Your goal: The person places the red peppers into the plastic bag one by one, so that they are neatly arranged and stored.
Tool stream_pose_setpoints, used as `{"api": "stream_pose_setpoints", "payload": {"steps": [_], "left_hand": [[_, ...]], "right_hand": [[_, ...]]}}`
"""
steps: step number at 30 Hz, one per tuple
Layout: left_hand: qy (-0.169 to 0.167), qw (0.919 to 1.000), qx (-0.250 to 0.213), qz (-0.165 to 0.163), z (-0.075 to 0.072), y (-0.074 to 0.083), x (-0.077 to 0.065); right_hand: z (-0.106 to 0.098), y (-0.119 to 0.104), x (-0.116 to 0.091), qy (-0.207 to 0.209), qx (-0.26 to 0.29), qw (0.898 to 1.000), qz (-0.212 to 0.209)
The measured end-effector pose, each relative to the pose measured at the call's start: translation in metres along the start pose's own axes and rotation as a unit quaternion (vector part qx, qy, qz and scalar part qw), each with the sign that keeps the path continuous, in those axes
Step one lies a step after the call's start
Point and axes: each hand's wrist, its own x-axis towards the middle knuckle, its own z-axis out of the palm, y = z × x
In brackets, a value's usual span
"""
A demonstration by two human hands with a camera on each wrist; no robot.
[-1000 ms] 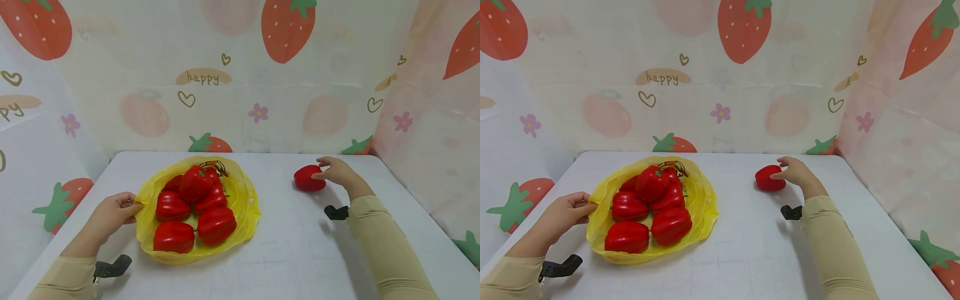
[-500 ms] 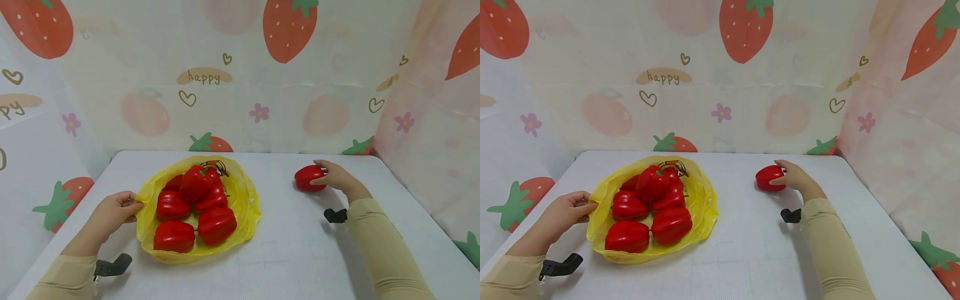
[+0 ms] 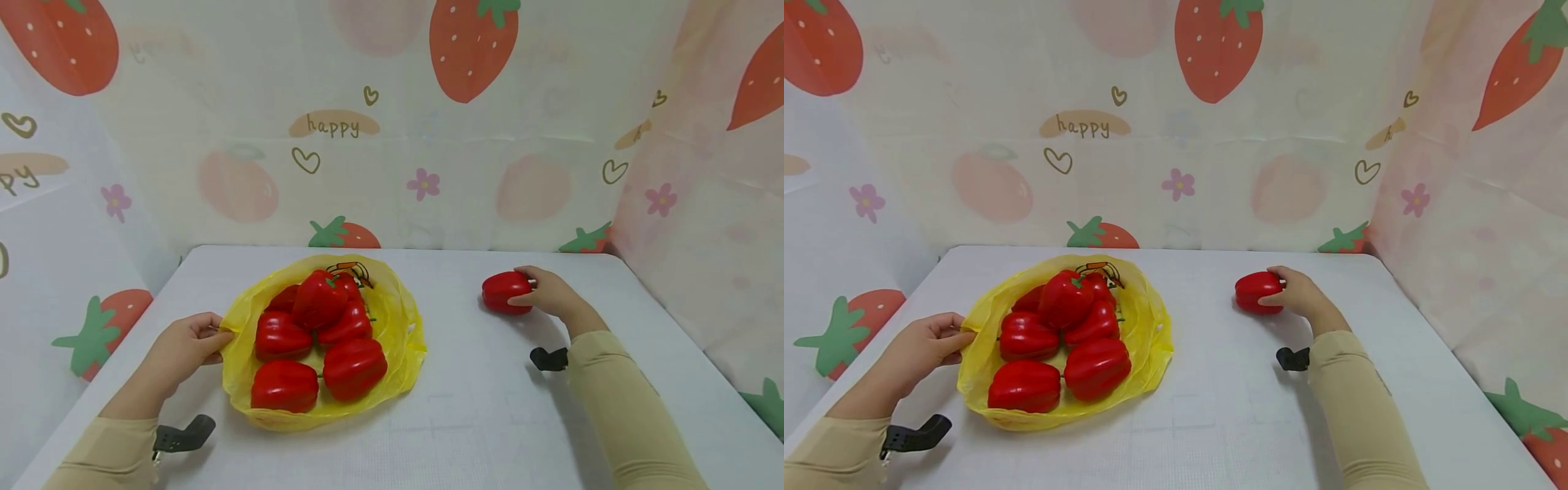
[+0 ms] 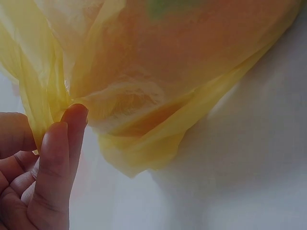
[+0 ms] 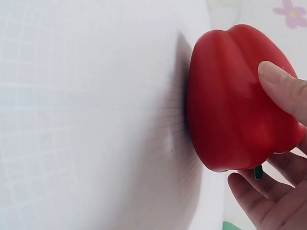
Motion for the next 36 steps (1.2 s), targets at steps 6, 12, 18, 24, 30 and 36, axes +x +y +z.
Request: {"api": "stream_pose_setpoints", "payload": {"steps": [6,12,18,24,30,36], "left_hand": [[0.000,1.0000,-0.001,0.001,0.001,0.000,0.000],[-0.001,1.0000,0.000,0.000,0.001,0.000,0.000],[-0.002,1.0000,-0.001,-0.002,0.001,0.000,0.000],[-0.003,1.0000,-0.002,0.001,0.001,0.001,-0.001],[-0.004,1.0000,-0.001,-0.001,0.000,0.001,-0.001],[-0.003,1.0000,0.000,-0.005,0.001,-0.001,-0.001]], "right_hand": [[-0.001,-0.004,-0.005,0.003,0.002,1.000,0.005],[-0.007,-0.013,-0.007,0.012,-0.001,1.000,-0.026],[-0.013,-0.028,-0.008,0.016,0.006,0.999,-0.041],[-0.014,-0.051,-0.013,0.025,0.002,0.997,-0.068],[-0.010,-0.078,-0.019,0.022,0.005,0.995,-0.096],[0.000,-0.108,-0.025,0.014,0.015,0.992,-0.123]]}}
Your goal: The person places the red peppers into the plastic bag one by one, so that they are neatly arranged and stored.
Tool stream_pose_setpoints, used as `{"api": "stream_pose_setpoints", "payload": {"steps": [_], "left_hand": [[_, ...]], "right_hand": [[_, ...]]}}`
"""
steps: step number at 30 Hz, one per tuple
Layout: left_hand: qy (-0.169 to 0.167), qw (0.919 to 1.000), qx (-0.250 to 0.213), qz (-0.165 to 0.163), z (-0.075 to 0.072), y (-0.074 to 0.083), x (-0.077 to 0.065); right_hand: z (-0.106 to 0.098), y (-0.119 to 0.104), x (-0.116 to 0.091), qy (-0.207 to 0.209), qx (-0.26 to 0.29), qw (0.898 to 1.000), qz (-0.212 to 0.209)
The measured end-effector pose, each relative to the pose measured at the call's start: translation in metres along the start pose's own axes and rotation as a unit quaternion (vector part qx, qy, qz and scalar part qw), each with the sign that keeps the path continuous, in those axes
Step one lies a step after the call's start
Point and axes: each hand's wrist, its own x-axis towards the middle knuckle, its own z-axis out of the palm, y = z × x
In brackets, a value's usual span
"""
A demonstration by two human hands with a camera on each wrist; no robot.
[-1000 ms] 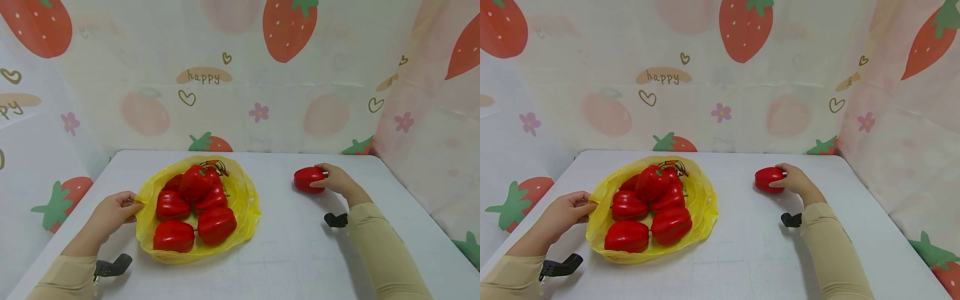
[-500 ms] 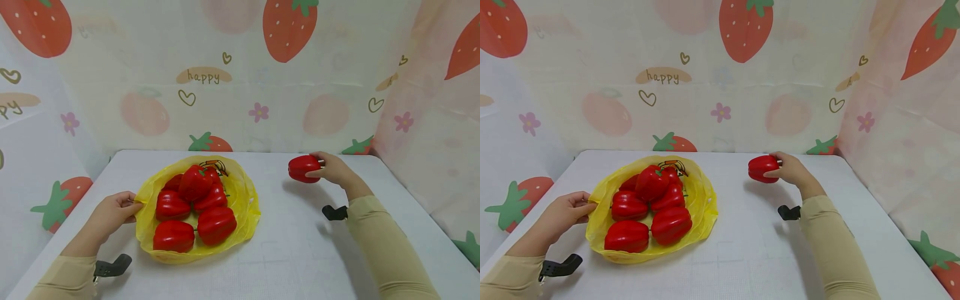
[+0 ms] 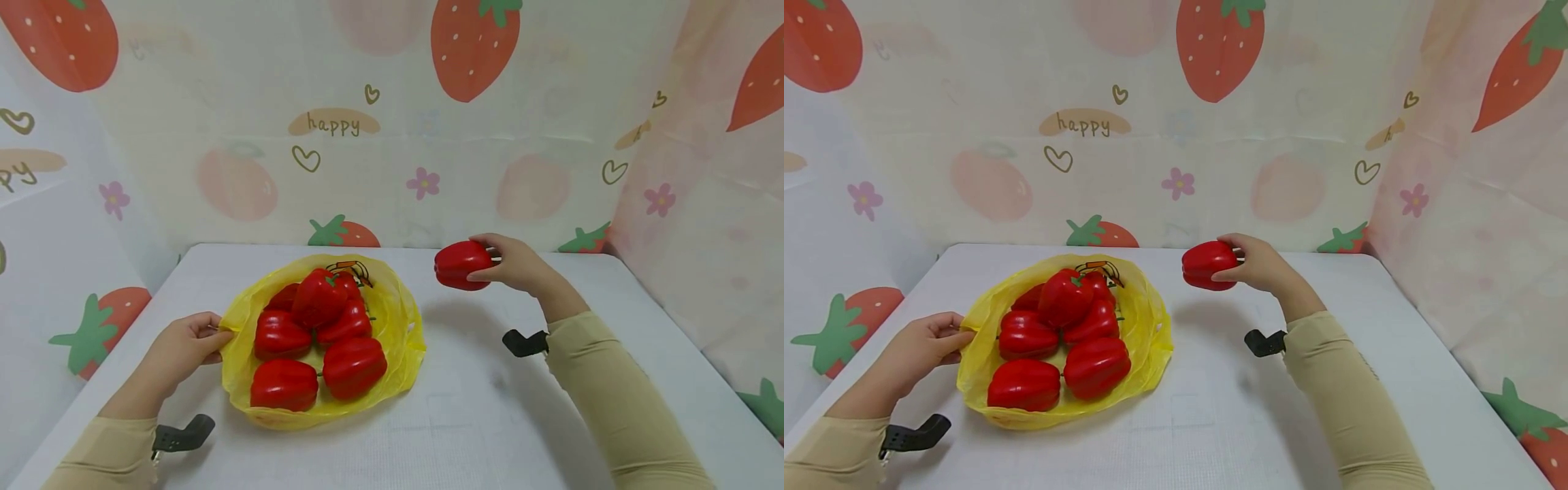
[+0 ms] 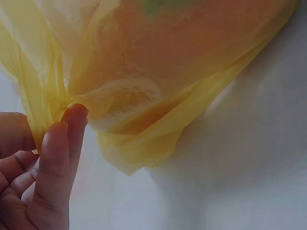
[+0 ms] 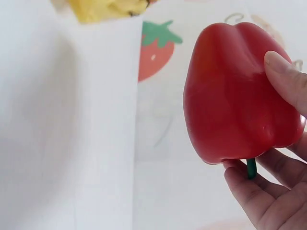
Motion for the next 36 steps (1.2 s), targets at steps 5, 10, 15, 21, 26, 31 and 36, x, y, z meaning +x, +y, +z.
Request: {"api": "stream_pose_setpoints", "payload": {"steps": [5,10,15,21,26,31,36], "left_hand": [[0.001,1.0000,0.001,0.002,0.001,-0.003,0.002],[0.001,1.0000,-0.001,0.001,0.002,-0.003,0.002],[0.000,1.0000,-0.001,0.005,0.002,-0.002,0.001],[0.000,1.0000,-0.001,0.005,0.002,-0.003,0.002],[-0.001,1.0000,0.001,0.006,0.003,-0.003,0.003],[-0.002,1.0000,0.001,0.004,0.002,-0.003,0.004],[-0.001,1.0000,0.002,0.003,0.002,-0.001,0.002]], "right_hand": [[0.011,-0.024,0.000,-0.011,0.008,0.999,-0.032],[0.025,-0.047,0.000,-0.038,0.032,0.997,-0.067],[0.041,-0.067,0.000,-0.063,0.047,0.992,-0.100],[0.062,-0.086,0.000,-0.096,0.051,0.984,-0.139],[0.079,-0.100,0.000,-0.117,0.043,0.977,-0.172],[0.093,-0.113,-0.001,-0.148,0.055,0.970,-0.185],[0.105,-0.119,-0.002,-0.167,0.050,0.966,-0.193]]}}
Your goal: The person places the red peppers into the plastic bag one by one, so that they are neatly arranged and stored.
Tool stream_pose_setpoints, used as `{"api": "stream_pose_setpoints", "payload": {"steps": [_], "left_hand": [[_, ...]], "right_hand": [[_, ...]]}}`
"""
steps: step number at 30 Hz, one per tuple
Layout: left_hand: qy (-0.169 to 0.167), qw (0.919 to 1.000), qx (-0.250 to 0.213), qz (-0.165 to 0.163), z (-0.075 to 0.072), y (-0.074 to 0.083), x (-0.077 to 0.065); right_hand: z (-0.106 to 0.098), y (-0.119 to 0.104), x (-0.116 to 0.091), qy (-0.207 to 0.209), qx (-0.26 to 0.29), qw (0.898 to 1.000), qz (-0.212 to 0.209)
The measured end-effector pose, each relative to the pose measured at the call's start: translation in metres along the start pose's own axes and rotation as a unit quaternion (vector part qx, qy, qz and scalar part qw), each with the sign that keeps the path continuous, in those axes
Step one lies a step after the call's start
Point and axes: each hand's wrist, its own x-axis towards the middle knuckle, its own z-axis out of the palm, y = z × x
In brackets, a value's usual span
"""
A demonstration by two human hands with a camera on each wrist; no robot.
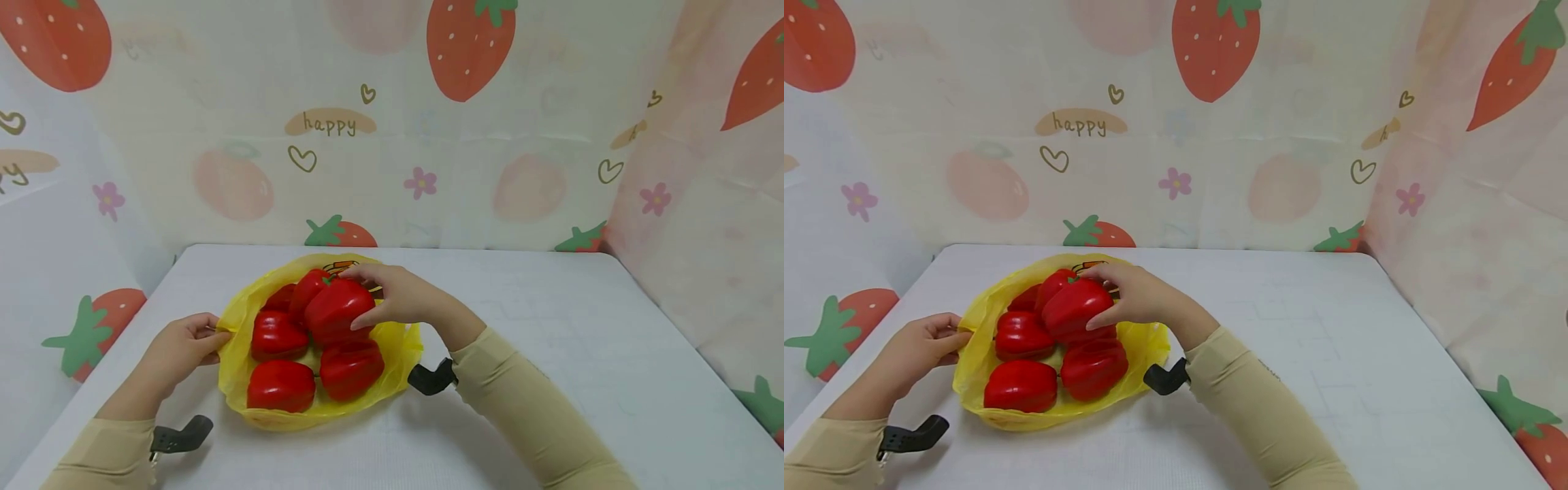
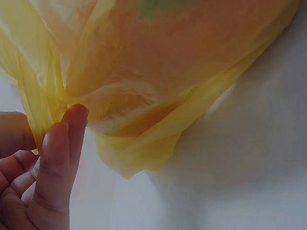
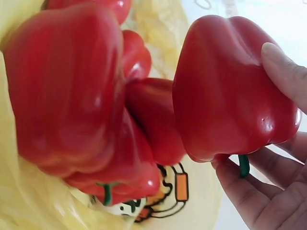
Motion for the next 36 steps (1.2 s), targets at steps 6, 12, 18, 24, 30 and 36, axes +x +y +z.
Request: {"api": "stream_pose_setpoints", "payload": {"steps": [6,12,18,24,30,36], "left_hand": [[-0.001,1.0000,0.003,0.000,0.000,0.003,-0.001],[-0.004,1.0000,0.006,0.002,0.001,0.005,-0.001],[-0.006,0.9999,0.009,0.001,-0.001,0.005,0.001],[-0.006,0.9998,0.019,0.003,-0.002,0.006,0.001],[-0.007,0.9997,0.021,0.005,-0.002,0.008,-0.001],[-0.003,0.9997,0.024,0.004,-0.001,0.008,0.000]], "right_hand": [[0.011,-0.001,0.002,-0.018,0.008,1.000,-0.003],[0.020,0.000,0.004,-0.023,-0.047,0.999,0.009],[0.029,-0.002,0.008,-0.006,-0.080,0.997,0.024],[0.036,-0.005,0.011,-0.001,-0.099,0.995,0.019],[0.042,-0.009,0.012,0.014,-0.103,0.995,0.012],[0.048,-0.012,0.012,0.016,-0.146,0.989,0.001]]}}
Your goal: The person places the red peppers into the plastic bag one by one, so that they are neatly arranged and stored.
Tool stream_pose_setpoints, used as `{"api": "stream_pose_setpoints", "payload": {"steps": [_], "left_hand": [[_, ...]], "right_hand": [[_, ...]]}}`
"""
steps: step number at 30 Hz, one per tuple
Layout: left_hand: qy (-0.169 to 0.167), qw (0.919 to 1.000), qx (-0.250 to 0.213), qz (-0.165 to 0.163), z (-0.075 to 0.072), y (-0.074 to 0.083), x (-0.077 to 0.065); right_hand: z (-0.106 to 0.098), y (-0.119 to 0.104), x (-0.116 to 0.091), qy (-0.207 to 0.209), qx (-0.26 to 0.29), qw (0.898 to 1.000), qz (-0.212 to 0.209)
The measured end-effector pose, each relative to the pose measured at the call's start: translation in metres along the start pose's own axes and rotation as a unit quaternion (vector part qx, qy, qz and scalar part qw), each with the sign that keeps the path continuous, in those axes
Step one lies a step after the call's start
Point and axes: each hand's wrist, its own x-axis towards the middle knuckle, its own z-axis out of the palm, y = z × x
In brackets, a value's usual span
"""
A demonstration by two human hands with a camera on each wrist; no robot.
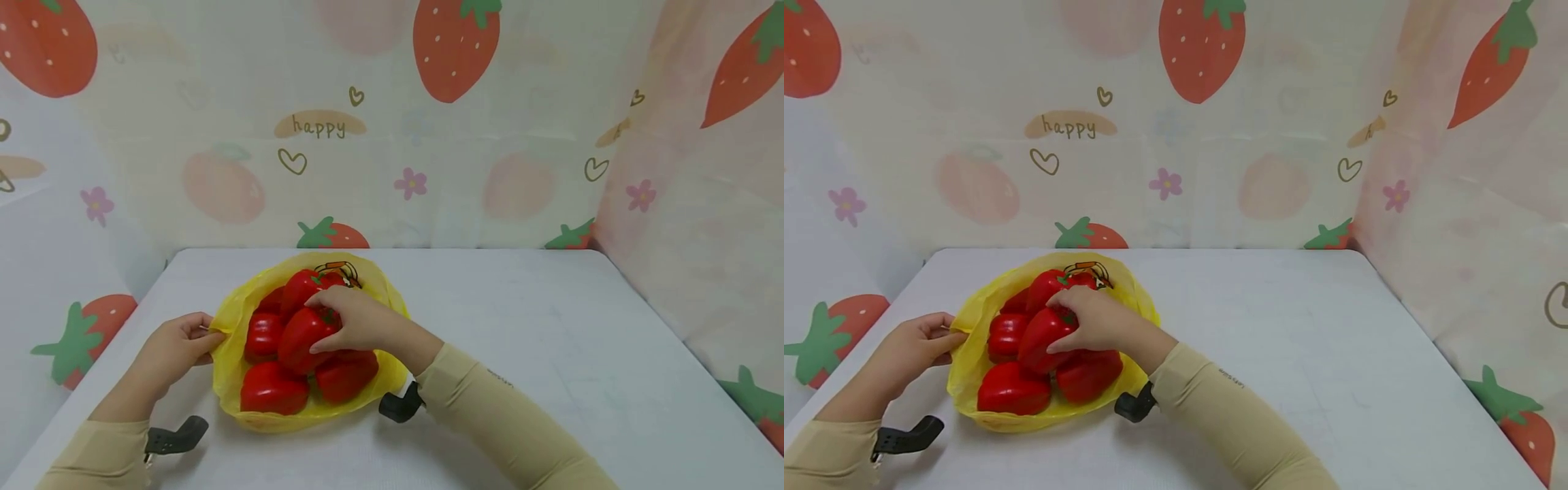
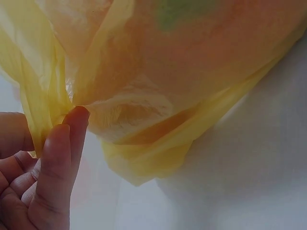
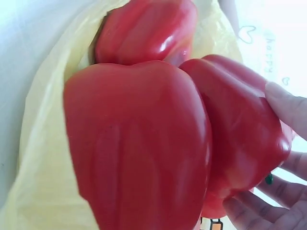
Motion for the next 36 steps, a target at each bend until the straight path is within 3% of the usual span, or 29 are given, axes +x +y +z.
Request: {"api": "stream_pose_setpoints", "payload": {"steps": [9,14,20,27,36], "left_hand": [[0.004,1.0000,-0.004,0.001,-0.004,-0.004,-0.002],[0.004,1.0000,-0.001,0.007,-0.006,-0.005,-0.002],[-0.004,0.9996,0.011,0.024,-0.013,-0.004,-0.001],[-0.006,0.9974,0.025,0.067,-0.034,0.009,-0.001],[-0.058,0.9921,0.068,0.088,-0.060,0.027,-0.004]], "right_hand": [[-0.001,0.003,-0.002,-0.011,0.014,1.000,0.012],[-0.013,0.008,-0.006,-0.005,0.043,0.999,0.027],[-0.045,0.028,-0.019,0.027,0.049,0.997,0.045],[-0.094,0.063,-0.043,0.095,0.029,0.991,0.086],[-0.143,0.104,-0.089,0.147,-0.001,0.979,0.139]]}}
